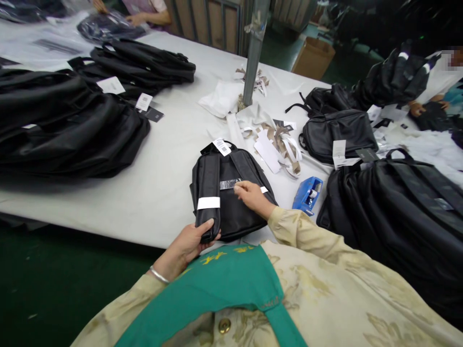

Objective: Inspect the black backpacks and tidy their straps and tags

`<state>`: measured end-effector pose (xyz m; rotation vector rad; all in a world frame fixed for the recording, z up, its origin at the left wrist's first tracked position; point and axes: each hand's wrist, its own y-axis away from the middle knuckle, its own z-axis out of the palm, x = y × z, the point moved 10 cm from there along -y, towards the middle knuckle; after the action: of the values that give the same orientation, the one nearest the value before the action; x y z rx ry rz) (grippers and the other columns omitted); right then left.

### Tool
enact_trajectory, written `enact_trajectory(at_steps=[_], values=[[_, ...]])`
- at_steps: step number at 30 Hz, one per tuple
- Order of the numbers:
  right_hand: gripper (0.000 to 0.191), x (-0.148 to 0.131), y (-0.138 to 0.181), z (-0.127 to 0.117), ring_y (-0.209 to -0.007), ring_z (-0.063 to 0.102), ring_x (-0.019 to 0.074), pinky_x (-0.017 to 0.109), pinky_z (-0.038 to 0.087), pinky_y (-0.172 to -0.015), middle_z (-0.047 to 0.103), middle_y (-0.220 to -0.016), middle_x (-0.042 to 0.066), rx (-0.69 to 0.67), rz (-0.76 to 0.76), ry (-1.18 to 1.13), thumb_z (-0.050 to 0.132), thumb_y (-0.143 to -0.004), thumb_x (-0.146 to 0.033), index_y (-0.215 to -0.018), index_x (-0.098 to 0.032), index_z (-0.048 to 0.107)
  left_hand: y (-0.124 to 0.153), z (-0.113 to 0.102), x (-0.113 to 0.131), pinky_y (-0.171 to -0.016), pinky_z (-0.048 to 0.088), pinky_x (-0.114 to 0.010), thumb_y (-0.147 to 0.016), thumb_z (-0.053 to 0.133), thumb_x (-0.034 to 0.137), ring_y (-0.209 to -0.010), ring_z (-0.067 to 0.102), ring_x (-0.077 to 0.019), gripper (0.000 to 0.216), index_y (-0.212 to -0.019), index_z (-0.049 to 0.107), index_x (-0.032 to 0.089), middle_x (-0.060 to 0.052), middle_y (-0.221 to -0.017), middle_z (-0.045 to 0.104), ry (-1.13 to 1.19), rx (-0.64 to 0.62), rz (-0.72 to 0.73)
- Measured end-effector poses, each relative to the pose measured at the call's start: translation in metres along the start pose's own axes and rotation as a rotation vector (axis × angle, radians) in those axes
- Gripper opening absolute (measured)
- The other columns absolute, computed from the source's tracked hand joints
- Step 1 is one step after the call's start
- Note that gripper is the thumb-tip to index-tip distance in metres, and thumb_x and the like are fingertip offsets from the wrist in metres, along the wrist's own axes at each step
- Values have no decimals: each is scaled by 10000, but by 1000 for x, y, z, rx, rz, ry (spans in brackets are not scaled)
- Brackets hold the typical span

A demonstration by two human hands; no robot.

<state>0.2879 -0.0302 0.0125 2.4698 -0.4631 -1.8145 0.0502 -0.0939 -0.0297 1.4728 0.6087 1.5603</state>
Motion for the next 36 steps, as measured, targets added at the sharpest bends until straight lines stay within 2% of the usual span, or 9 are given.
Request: enact_trajectory(at_steps=[4, 6, 8, 10, 14, 19, 25, 32, 36], values=[[427, 28, 2, -107, -1148, 602, 268, 384, 436, -1043, 670, -1232, 182, 359, 18, 381, 602, -875, -344, -1225, -105, 657, -2, 14, 6, -667, 590, -362, -809, 722, 471, -776, 740, -286, 299, -833, 687, 175, -124, -876, 771, -371, -110, 99], [533, 66, 5, -123, -1205, 582, 314, 402, 428, -1046, 636, -1282, 249, 353, 211, 451, 623, -862, -371, -1280, -39, 623, -8, -8, 34, -741, 577, -387, -802, 677, 552, -834, 736, -323, 355, -745, 680, 201, -114, -826, 765, -700, 65, 276], [520, 103, 13, -112, -1124, 631, 313, 378, 471, -964, 683, -1194, 243, 265, 346, 425, 614, -872, -405, -1228, -28, 653, -11, -40, 69, -834, 555, -399, -818, 608, 589, -924, 724, -340, 392, -774, 681, 206, -126, -847, 765, -883, 359, 465], [423, 124, 22, -91, -1001, 671, 284, 341, 495, -867, 731, -1067, 194, 208, 353, 404, 618, -874, -405, -1108, -64, 707, -21, -66, 88, -904, 538, -403, -816, 581, 565, -1014, 708, -337, 423, -947, 682, 176, -164, -1015, 764, -900, 528, 555], [290, 147, 31, -67, -848, 684, 257, 314, 494, -738, 750, -898, 132, 126, 342, 409, 703, -806, -366, -922, -102, 736, -67, -82, 93, -958, 527, -418, -742, 631, 458, -1064, 696, -337, 483, -1103, 658, 139, -195, -1167, 730, -991, 365, 565], [358, 131, -20, -97, -988, 692, 263, 324, 499, -878, 747, -1030, 154, 212, 294, 432, 668, -848, -354, -1074, -83, 730, -108, -110, 141, -990, 520, -420, -776, 587, 456, -1057, 706, -320, 402, -1040, 675, 165, -168, -1095, 755, -1002, 398, 580], [554, 75, -147, -82, -1259, 593, 282, 349, 429, -1067, 575, -1418, 212, 212, 187, 494, 623, -906, -389, -1361, -76, 586, -165, -57, 229, -1122, 403, -440, -825, 559, 463, -1299, 568, -365, 529, -1190, 654, 93, -238, -1359, 630, -1043, 285, 718], [478, 73, -228, -45, -1218, 618, 292, 373, 429, -1074, 689, -1269, 150, 64, 149, 458, 744, -799, -405, -1194, -137, 710, -233, -26, 267, -1085, 424, -469, -738, 677, 540, -1205, 615, -392, 570, -1105, 700, 104, -224, -1217, 703, -1005, 195, 739], [350, 67, -255, -22, -1035, 685, 252, 353, 494, -962, 766, -1020, 44, -174, 38, 269, 775, -738, -364, -1032, -175, 759, -247, -10, 286, -1043, 467, -446, -585, 826, 540, -1106, 662, -374, 589, -1034, 749, 167, -152, -1121, 747, -916, 28, 781]])
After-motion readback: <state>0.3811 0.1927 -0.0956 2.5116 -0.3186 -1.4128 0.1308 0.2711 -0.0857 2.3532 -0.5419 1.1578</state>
